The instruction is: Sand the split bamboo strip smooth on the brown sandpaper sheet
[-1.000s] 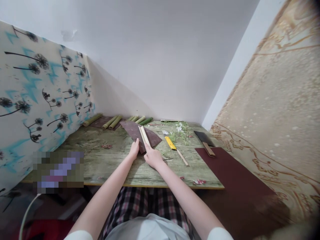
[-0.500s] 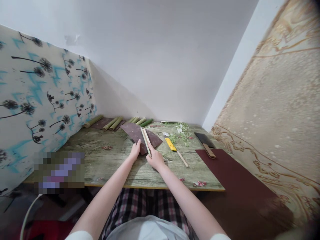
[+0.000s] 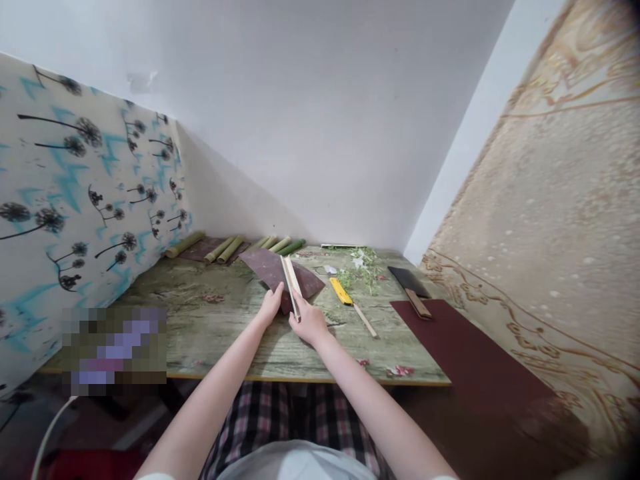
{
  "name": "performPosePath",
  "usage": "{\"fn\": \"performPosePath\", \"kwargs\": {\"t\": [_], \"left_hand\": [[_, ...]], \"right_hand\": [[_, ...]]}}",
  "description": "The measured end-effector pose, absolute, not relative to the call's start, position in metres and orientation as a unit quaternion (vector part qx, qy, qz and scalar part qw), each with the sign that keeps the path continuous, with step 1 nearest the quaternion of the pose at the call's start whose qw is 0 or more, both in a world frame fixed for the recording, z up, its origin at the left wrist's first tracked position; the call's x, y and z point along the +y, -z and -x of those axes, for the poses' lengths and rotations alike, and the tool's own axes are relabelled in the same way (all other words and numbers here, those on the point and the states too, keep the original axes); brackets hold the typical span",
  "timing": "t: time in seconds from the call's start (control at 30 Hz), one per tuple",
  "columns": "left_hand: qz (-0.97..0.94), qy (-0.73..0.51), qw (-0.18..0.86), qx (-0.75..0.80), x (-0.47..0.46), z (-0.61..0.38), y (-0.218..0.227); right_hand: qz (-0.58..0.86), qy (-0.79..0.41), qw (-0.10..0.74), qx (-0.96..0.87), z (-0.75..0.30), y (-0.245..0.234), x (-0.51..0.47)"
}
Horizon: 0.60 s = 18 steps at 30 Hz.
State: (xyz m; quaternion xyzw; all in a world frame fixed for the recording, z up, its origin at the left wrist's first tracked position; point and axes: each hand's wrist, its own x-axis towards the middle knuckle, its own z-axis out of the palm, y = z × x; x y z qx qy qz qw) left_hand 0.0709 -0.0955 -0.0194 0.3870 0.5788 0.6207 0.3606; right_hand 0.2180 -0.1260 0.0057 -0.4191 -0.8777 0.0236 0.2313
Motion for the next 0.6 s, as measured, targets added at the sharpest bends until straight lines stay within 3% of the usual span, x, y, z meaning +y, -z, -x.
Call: {"fn": "performPosePath", "kwargs": {"t": [0.13,0.6], "left_hand": [[-0.462,-0.608,0.360,0.536,-0.0951,-0.0745,0.0232],[-0.459,-0.623,0.364,0.518,-0.0965,-0.0755,0.0220]], "right_hand": [[0.431,-0.015,0.225,-0.874,-0.2177,-0.0050,-0.1252],[0.442,0.028,0.181,-0.878,-0.2129,-0.0101,-0.1313]]}}
